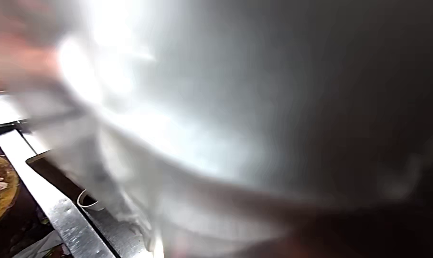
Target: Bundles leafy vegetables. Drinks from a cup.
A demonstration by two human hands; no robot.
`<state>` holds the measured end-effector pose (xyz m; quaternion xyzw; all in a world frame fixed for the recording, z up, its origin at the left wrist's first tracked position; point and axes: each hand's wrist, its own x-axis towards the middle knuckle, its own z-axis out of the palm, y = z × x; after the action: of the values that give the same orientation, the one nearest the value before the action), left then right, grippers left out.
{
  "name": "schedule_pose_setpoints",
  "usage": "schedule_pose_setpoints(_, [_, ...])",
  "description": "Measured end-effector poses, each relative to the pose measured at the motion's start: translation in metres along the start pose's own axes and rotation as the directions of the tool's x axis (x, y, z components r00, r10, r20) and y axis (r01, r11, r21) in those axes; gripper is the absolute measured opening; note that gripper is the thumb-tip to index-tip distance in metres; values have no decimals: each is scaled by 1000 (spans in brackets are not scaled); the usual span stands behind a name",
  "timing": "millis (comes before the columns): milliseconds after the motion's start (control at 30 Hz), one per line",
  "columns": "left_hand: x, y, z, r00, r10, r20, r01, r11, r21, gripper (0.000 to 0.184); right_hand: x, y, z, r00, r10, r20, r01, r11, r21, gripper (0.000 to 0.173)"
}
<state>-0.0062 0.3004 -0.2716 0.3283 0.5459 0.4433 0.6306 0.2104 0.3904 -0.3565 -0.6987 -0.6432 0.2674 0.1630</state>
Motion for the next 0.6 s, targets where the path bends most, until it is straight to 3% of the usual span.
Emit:
schedule_pose_setpoints(100, [-42,-16,-41,983,159,-88,-152,985,76,55,-32,-3,-17,995,67,-79,-34,932,361,43])
schedule_pose_setpoints(133, [-51,-34,-59,969,221,-107,-213,974,84,61,-56,-11,-35,993,119,1,-100,831,547,46])
schedule_pose_setpoints(233, [-90,-98,-97,952,283,-113,-275,958,84,82,-113,19,-56,986,129,-102,12,565,825,50])
schedule_pose_setpoints(300, [-120,-138,-109,987,141,-77,-138,990,41,76,-154,36,-63,963,229,-145,9,507,862,41])
schedule_pose_setpoints(400, [-151,-198,-121,993,-117,31,120,984,-133,20,-206,64,-61,932,255,-258,85,538,839,27])
schedule_pose_setpoints(500, [-178,-224,-124,998,-66,-22,59,970,-237,26,-243,69,-66,893,206,-400,266,476,838,22])
schedule_pose_setpoints(600, [-223,-210,-131,996,87,-31,-92,962,-257,30,-266,45,-61,829,41,-558,489,432,758,20])
